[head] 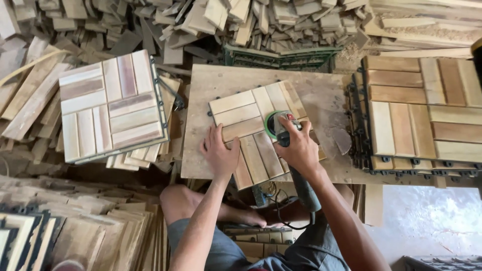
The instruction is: Sanding the surface of decorative wooden tiles using a handheld orbital sander in a workshop.
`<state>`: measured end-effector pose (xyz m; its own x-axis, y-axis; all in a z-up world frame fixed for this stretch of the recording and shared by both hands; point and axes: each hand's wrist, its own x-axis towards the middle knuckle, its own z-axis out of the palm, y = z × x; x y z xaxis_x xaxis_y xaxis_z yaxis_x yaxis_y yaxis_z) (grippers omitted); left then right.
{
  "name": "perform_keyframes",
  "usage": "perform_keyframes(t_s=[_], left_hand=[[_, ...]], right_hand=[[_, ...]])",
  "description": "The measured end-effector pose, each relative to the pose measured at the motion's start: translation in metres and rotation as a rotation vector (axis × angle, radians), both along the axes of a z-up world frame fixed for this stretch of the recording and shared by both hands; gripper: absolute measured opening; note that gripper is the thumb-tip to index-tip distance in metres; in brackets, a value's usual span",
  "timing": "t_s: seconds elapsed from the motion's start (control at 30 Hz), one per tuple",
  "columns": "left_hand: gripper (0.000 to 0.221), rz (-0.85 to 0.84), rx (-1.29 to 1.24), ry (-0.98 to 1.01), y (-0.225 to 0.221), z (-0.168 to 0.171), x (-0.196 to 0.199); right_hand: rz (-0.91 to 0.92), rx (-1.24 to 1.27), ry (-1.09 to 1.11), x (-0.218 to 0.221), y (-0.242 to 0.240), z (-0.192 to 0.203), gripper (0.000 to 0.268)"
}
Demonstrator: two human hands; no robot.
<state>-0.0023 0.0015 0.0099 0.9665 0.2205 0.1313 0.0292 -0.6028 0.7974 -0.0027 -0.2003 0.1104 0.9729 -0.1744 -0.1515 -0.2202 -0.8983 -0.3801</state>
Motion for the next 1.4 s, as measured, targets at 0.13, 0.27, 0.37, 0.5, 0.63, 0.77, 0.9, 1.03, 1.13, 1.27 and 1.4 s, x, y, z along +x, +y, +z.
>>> perform_keyframes(t_s=[0.13,0.27,0.37,0.5,0.63,0.77,0.9,1.03,1.13,1.27,1.4], left_hand=[[0.059,-0.011,-0.034,0.015,0.000,0.007,-0.001],[0.059,-0.004,-0.025,0.011,-0.001,0.004,-0.001],[0.059,-0.007,-0.038,0.005,-0.001,0.010,-0.001],[0.060,-0.001,-0.029,0.011,-0.001,0.005,-0.001],[0.060,0.001,-0.036,-0.003,-0.001,0.005,-0.001],[0.060,-0.010,-0.039,0.000,-0.001,0.002,0.003],[0.060,-0.009,-0.033,0.001,-0.001,0.005,-0.001],[0.059,-0.032,-0.049,-0.005,-0.001,0.009,-0.006],[0.060,-0.021,-0.036,0.024,0.001,0.010,-0.002],[0.059,-0.020,-0.043,0.015,0.000,0.008,-0.003],[0.060,-0.002,-0.015,0.014,-0.001,0.001,0.001]], right_hand=[[0.010,-0.022,0.007,0.002,-0.004,-0.006,0.076],[-0.026,-0.060,-0.027,0.003,-0.012,-0.014,0.076],[-0.014,-0.064,-0.041,0.000,-0.010,-0.016,0.074],[-0.010,-0.076,-0.065,-0.005,0.000,-0.002,0.072],[-0.014,-0.058,-0.062,-0.002,-0.004,-0.013,0.073],[0.007,-0.108,-0.072,-0.002,-0.006,-0.020,0.074],[-0.018,-0.146,-0.090,-0.008,0.003,-0.002,0.069],[-0.005,-0.066,-0.032,-0.013,-0.007,-0.009,0.074],[-0.035,-0.125,-0.057,-0.007,-0.003,-0.005,0.069],[-0.019,-0.093,-0.027,-0.004,-0.007,-0.014,0.075],[-0.025,-0.122,-0.036,-0.003,0.006,-0.002,0.074]])
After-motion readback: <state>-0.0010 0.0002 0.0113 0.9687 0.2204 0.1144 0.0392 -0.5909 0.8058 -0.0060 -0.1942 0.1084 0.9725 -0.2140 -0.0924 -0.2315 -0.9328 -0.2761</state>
